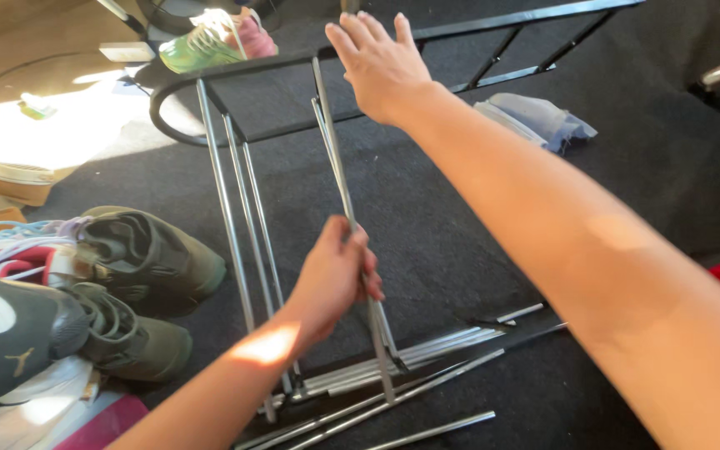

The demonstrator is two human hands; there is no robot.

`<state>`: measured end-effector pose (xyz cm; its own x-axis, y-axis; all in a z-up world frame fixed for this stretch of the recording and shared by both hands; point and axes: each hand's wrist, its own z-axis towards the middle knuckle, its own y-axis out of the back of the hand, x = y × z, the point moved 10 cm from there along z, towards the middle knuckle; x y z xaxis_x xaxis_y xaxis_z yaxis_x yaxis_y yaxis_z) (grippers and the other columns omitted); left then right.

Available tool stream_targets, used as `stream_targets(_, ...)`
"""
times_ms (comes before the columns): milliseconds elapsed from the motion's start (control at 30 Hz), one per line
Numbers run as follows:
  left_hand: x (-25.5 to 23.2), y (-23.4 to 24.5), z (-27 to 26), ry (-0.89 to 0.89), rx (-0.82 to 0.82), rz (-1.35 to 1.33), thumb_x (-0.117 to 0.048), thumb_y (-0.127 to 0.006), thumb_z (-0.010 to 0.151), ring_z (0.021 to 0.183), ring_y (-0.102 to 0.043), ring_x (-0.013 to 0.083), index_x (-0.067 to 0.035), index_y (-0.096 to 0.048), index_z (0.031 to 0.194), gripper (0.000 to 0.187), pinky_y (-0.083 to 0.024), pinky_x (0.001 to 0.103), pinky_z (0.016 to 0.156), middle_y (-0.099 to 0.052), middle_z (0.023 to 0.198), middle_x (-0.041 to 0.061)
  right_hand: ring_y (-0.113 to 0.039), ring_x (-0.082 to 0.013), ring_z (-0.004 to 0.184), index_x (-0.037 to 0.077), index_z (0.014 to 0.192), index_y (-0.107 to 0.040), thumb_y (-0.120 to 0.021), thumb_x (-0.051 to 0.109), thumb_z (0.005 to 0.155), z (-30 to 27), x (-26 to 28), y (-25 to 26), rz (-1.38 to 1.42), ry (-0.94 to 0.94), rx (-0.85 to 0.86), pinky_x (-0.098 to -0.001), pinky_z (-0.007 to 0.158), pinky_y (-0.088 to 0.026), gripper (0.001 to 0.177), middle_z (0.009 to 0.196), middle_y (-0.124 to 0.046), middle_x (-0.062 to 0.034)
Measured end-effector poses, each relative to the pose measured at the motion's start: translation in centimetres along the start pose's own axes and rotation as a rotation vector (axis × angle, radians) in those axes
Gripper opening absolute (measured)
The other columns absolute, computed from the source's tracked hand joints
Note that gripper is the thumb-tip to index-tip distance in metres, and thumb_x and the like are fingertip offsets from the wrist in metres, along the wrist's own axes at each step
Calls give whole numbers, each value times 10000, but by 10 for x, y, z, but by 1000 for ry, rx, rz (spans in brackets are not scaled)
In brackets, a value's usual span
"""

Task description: The person inserts metal rods into a black metal frame, then removes them and wipes each rod with a blue cloth. The rods are handled one at a time and placed back on the floor.

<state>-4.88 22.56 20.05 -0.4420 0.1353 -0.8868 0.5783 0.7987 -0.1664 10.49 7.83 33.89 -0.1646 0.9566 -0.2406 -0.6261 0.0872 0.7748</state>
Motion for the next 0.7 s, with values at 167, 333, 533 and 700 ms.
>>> stream_targets(167,15,-4,-8,29,119,-63,-147,-456,1008,687,-693,212,-106,-471,1168,165,-607,373,640,-615,806,71,-578,-285,1152,180,1314,-587,-574,275,1058,9,9,-28,149,-171,255,-615,1005,-326,273,1173,-611,-92)
stream_targets(333,-42,24,65,-121,3,-393,-224,-481,1018,656,-679,233,-73,-512,1185,227,-641,422,612,-614,790,86,-609,-297,1035,158,1167,-629,-639,258,1037,8,31,8,136,-63,80,-501,876,-408,164,1015,-634,-76)
stream_targets(533,-135,76,134,-331,-284,-436,-259,-526,1028,538,-532,129,-32,-638,910,279,-464,318,480,-568,734,29,-602,-303,1003,161,1014,-693,-675,149,899,12,35,27,282,-75,15,-449,849,-423,117,980,-640,-80)
stream_targets(700,-144,71,117,-357,-536,-307,-285,-528,1010,481,-447,134,-18,-692,873,342,-314,339,414,-544,640,21,-585,-304,993,170,930,-715,-655,101,909,5,19,30,311,-109,-34,-446,842,-411,93,969,-644,-61)
